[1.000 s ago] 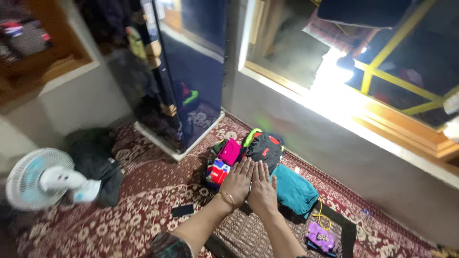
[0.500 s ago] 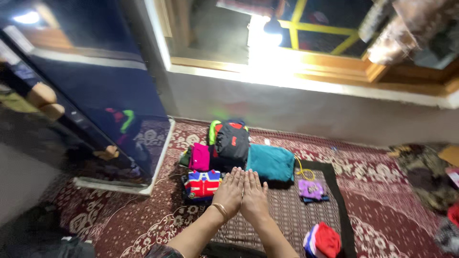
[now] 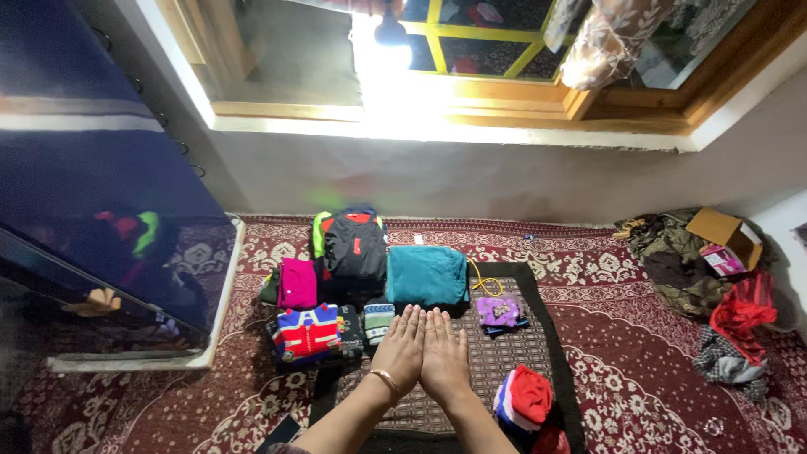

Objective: The person folds various garments including pants, shirts, and sweaters on a patterned rug, then stacks and places them into a wooden wardrobe. The person also folds a black jacket and places it in the wardrobe.

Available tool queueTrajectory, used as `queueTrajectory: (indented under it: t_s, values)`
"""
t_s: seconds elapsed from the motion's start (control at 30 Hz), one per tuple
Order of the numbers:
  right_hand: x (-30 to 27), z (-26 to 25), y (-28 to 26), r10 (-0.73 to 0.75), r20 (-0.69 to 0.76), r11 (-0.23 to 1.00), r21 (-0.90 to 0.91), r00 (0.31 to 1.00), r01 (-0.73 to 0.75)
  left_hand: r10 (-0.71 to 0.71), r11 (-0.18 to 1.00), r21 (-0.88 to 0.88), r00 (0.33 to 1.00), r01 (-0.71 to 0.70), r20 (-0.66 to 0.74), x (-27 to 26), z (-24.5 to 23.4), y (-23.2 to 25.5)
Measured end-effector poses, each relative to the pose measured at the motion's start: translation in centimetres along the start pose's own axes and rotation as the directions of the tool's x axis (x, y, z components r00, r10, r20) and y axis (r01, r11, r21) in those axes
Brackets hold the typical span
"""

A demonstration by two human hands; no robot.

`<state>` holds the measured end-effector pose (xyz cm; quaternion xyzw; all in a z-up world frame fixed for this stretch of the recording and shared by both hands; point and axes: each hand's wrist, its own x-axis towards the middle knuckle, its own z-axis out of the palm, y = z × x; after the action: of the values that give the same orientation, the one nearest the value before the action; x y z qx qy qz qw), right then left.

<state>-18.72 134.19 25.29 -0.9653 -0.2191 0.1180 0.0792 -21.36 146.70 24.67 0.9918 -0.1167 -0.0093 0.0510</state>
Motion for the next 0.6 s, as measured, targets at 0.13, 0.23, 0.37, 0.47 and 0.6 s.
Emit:
queueTrajectory:
  t_s: [0.13,0.23,0.37,0.47,0.6]
  values:
    - [-0.4,-0.4,2.9,0.019,0.056,1.0,-0.026,0.998,-0.017,-0.014,1.0,-0.018,1.0,0.014,0.013,1.6,0.3,2.7]
    - [-0.3,-0.7,5.5,-0.006,0.045,0.999,-0.05,0.999,0.008,-0.032,0.999,-0.043,0.999,0.033,0.028,3.1,0.2,4.7]
    - [0.3,-1.0,8.8,-0.032,0.031,0.997,-0.063,0.999,0.033,-0.045,0.999,-0.013,0.996,0.046,0.078,5.0,0.1,7.0]
    - [0.8,-0.8,10.4,-0.052,0.035,0.994,-0.09,0.998,0.055,-0.062,0.998,0.006,0.995,0.061,0.073,6.0,0.6,8.1]
    - [1.6,0.0,11.3,-0.063,0.039,0.997,-0.048,0.997,0.064,-0.084,0.996,-0.026,0.994,0.086,0.071,7.0,1.8,8.2]
